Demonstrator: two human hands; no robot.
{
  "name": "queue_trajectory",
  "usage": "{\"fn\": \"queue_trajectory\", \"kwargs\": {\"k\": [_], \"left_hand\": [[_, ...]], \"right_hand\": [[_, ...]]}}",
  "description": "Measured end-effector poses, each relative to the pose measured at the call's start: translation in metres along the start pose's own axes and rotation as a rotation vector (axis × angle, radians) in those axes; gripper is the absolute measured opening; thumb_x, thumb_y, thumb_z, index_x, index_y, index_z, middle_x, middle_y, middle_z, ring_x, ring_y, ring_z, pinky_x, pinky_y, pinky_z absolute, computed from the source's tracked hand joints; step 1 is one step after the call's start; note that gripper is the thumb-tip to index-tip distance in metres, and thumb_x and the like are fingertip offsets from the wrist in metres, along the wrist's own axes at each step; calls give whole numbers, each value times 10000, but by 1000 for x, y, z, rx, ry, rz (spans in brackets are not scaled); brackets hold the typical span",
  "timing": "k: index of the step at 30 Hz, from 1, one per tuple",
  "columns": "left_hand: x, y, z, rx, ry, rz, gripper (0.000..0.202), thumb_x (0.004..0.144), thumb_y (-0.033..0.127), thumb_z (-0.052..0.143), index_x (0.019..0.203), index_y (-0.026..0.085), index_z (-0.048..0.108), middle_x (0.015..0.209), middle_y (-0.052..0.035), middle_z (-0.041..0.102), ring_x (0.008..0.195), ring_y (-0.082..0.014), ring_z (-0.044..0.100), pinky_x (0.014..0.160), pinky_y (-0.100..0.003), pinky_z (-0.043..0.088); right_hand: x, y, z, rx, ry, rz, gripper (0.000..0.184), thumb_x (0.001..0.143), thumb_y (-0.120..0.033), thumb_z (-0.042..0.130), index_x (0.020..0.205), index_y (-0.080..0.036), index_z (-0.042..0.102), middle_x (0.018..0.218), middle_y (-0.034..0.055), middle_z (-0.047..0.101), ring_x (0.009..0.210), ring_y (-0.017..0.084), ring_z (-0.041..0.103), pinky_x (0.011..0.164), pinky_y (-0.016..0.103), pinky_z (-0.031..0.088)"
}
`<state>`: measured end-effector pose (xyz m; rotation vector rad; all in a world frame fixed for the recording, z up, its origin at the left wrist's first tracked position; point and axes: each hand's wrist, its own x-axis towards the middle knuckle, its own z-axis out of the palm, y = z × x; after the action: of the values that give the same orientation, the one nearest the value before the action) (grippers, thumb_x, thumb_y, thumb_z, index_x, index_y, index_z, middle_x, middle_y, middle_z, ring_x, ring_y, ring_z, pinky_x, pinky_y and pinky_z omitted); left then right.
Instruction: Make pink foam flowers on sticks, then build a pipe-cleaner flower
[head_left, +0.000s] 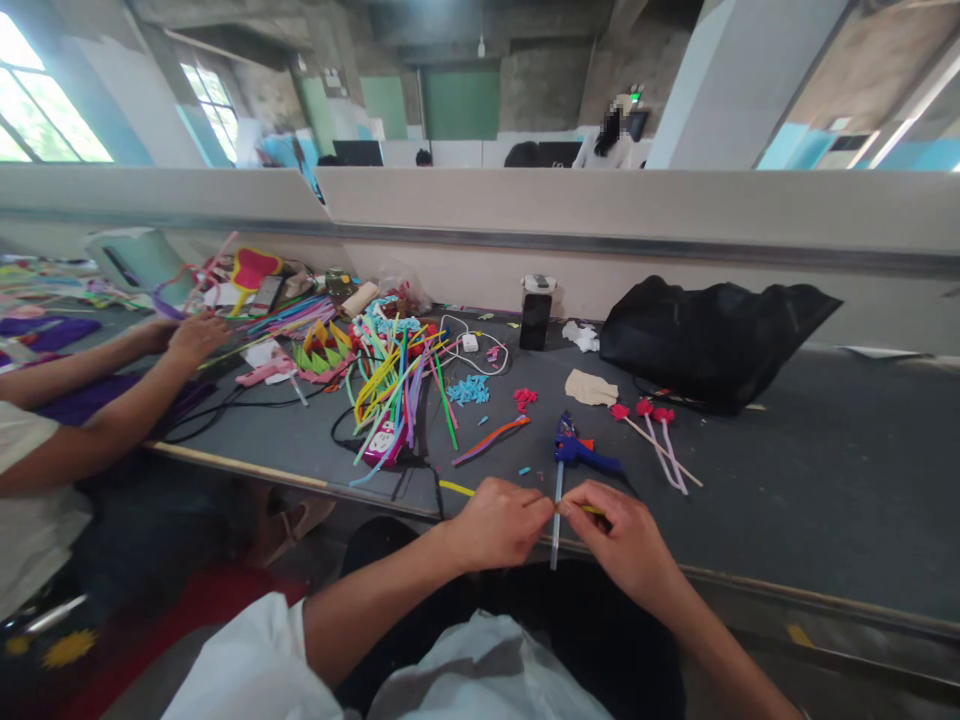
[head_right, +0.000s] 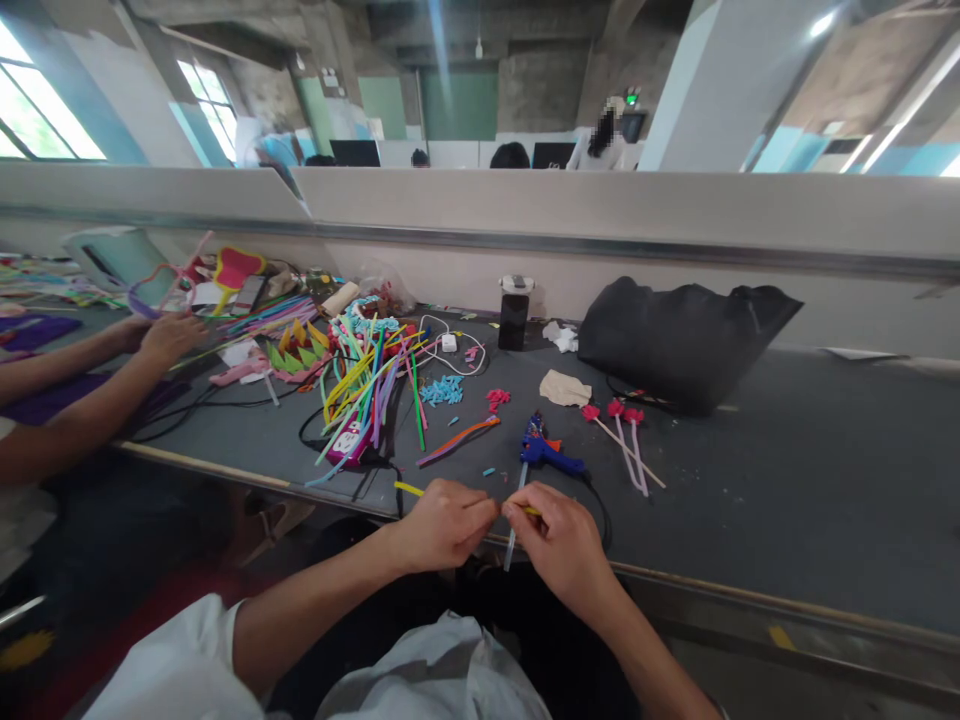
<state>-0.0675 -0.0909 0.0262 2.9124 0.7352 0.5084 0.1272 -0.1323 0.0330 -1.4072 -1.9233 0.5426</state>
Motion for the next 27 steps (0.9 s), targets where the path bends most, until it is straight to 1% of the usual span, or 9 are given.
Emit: {"fn": "queue_trajectory", "kwargs": {"k": [3, 7, 9, 12, 16, 20, 23, 25, 27], "left_hand": [[-2, 1, 0, -153, 59, 37, 211, 930, 187, 424, 790, 179, 581, 694, -14, 636, 613, -114, 575, 580, -219, 407], [-1, -1, 6, -438, 142, -98, 215, 962, 242, 469, 871, 159, 645, 793, -28, 711, 731, -111, 642, 670, -186, 442], [1, -1, 7, -497, 148, -139, 203, 946, 256, 510, 875, 151, 669, 816, -41, 725, 755, -123, 653, 692, -190, 448], [1, -1, 5, -540, 149, -140, 192, 925, 238, 527, 885, 146, 690, 814, -51, 725, 748, -130, 648, 693, -196, 446], [0, 1, 2, -585, 168, -161, 180, 868, 161, 526, 907, 146, 701, 771, -34, 710, 663, -109, 607, 619, -185, 419], [1, 2, 2, -579, 240, -239, 158, 842, 136, 540, 862, 148, 696, 677, 0, 661, 579, -87, 545, 555, -178, 373], [3, 0, 7, -479, 299, -299, 144, 847, 123, 534, 794, 151, 665, 657, 4, 641, 597, -94, 558, 569, -186, 369], [4, -2, 12, -372, 291, -272, 149, 859, 127, 516, 779, 151, 639, 676, -9, 646, 631, -110, 581, 586, -198, 376], [4, -3, 16, -243, 247, -203, 160, 869, 139, 493, 763, 155, 613, 672, -17, 637, 622, -122, 580, 570, -212, 367]], "right_hand": [[6, 8, 1, 122, -8, 56, 233, 887, -362, 564, 745, -205, 659, 675, -3, 652, 624, 145, 590, 587, 233, 430], [5, 16, 9, 199, 51, 129, 262, 860, -412, 583, 732, -200, 666, 659, 5, 659, 621, 158, 597, 576, 235, 437], [3, 17, 11, 193, 82, 144, 270, 855, -425, 587, 730, -200, 668, 659, 8, 662, 613, 158, 592, 572, 235, 435], [3, 16, 11, 191, 105, 143, 279, 854, -432, 589, 719, -200, 668, 647, 5, 656, 593, 153, 578, 564, 230, 431], [2, 15, 14, 201, 108, 136, 289, 862, -434, 587, 717, -200, 672, 653, 2, 655, 601, 149, 584, 570, 221, 435], [-3, 15, 24, 190, 143, 139, 312, 884, -425, 554, 712, -190, 665, 615, -5, 620, 563, 138, 556, 545, 214, 420], [-10, 11, 34, 161, 154, 127, 303, 906, -387, 523, 718, -185, 649, 614, -5, 598, 566, 134, 543, 547, 214, 410], [-14, 6, 37, 116, 141, 82, 271, 914, -341, 509, 735, -186, 640, 648, 0, 608, 601, 136, 562, 573, 217, 411], [-16, 3, 34, 66, 117, 26, 235, 917, -295, 500, 761, -189, 640, 675, 3, 613, 621, 134, 572, 591, 220, 407]]}}
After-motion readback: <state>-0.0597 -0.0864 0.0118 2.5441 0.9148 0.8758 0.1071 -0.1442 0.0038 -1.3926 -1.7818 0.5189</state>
